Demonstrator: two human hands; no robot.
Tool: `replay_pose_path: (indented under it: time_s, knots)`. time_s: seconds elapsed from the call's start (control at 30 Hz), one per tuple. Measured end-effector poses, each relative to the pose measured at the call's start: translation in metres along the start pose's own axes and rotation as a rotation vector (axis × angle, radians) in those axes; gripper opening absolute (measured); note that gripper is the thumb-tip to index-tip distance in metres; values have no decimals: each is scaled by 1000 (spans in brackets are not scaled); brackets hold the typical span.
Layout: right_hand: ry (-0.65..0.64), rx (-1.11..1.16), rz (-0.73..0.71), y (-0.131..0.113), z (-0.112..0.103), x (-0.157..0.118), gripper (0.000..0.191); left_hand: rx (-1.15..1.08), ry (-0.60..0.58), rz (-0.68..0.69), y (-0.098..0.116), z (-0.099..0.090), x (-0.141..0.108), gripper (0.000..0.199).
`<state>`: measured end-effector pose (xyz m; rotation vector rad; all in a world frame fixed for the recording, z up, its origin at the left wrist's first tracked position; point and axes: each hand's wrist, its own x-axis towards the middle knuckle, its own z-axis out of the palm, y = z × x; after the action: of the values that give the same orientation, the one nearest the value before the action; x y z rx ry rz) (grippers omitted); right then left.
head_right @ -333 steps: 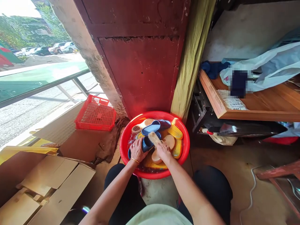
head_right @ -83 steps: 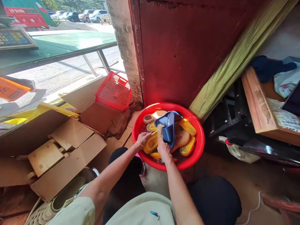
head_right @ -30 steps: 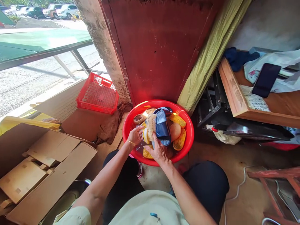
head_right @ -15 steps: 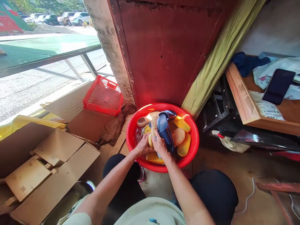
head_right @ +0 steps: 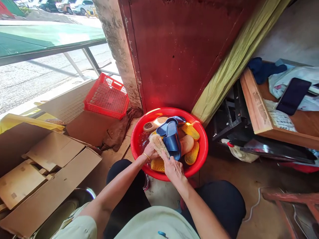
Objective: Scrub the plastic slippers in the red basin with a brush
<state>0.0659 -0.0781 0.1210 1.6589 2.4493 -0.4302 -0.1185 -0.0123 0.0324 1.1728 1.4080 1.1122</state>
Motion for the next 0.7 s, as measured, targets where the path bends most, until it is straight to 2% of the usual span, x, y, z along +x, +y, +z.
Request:
replay_pose_path:
  time_s: [0.13, 0.23, 0.3, 0.43, 0.6, 0.7]
  knots:
    - [-33, 135, -7, -8, -25, 46, 56, 202, -110, 198, -7, -5, -5, 88]
    - [-83, 172, 7, -6, -24, 62, 56, 70, -113, 194, -10, -21, -5, 95]
    - [-120, 172, 41, -5, -12, 62, 58, -122, -97, 145, -9, -34, -5, 93]
    - [-150, 186, 76, -11, 11, 55, 58, -435, -22, 0, -1, -54, -6, 75]
    - [2, 340, -91, -28, 8, 53, 57, -614, -24, -64, 11, -57, -3, 62]
    - [13, 303, -61, -22, 7, 46, 59, -672, 36, -69, 17, -58, 4, 53]
